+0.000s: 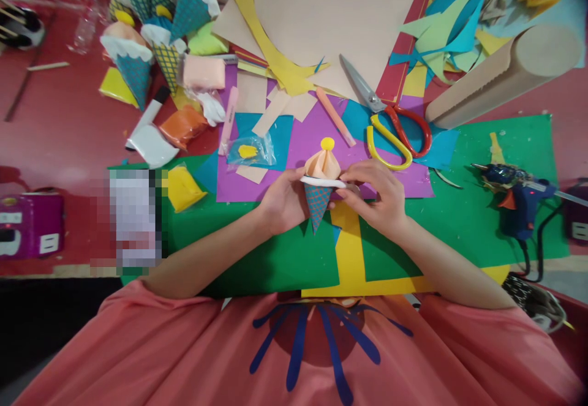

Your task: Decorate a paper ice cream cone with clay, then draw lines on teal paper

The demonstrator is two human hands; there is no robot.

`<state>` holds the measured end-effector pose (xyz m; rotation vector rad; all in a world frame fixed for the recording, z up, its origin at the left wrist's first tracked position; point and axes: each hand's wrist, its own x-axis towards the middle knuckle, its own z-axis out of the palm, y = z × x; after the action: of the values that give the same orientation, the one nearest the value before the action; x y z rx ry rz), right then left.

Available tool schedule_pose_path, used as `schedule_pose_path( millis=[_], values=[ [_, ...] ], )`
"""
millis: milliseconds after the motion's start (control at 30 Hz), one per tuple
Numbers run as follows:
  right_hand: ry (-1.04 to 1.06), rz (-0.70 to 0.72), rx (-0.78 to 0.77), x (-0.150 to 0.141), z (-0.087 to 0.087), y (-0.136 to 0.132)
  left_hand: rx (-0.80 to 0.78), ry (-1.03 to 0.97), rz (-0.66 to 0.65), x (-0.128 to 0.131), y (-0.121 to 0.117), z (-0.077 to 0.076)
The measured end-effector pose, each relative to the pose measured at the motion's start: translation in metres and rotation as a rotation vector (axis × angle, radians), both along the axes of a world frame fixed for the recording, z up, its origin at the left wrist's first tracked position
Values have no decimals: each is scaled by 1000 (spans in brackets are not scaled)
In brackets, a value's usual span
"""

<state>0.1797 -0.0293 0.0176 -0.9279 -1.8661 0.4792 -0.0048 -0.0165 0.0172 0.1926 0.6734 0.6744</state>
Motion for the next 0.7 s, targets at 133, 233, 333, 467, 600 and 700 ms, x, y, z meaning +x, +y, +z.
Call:
schedule_pose_path(
  millis=[133, 233, 333, 467, 600, 700],
  values=[
    [-31, -1, -4, 0, 3, -1, -30, 5, 3, 1, 0, 2],
    [-28, 10, 10, 0, 4, -2, -45, 12, 11, 1, 0, 4],
    [-21, 26, 21, 0, 4, -2, -56, 13, 18, 1, 0, 5],
    [-17, 34, 39, 0, 2, -2, -69, -11, 13, 1, 0, 4],
    [-12, 17, 38, 0, 2, -1, -90, -19, 12, 1, 1, 3],
    [-5, 4, 23, 0, 2, -1, -101, -11, 11, 3, 2, 4]
  ],
)
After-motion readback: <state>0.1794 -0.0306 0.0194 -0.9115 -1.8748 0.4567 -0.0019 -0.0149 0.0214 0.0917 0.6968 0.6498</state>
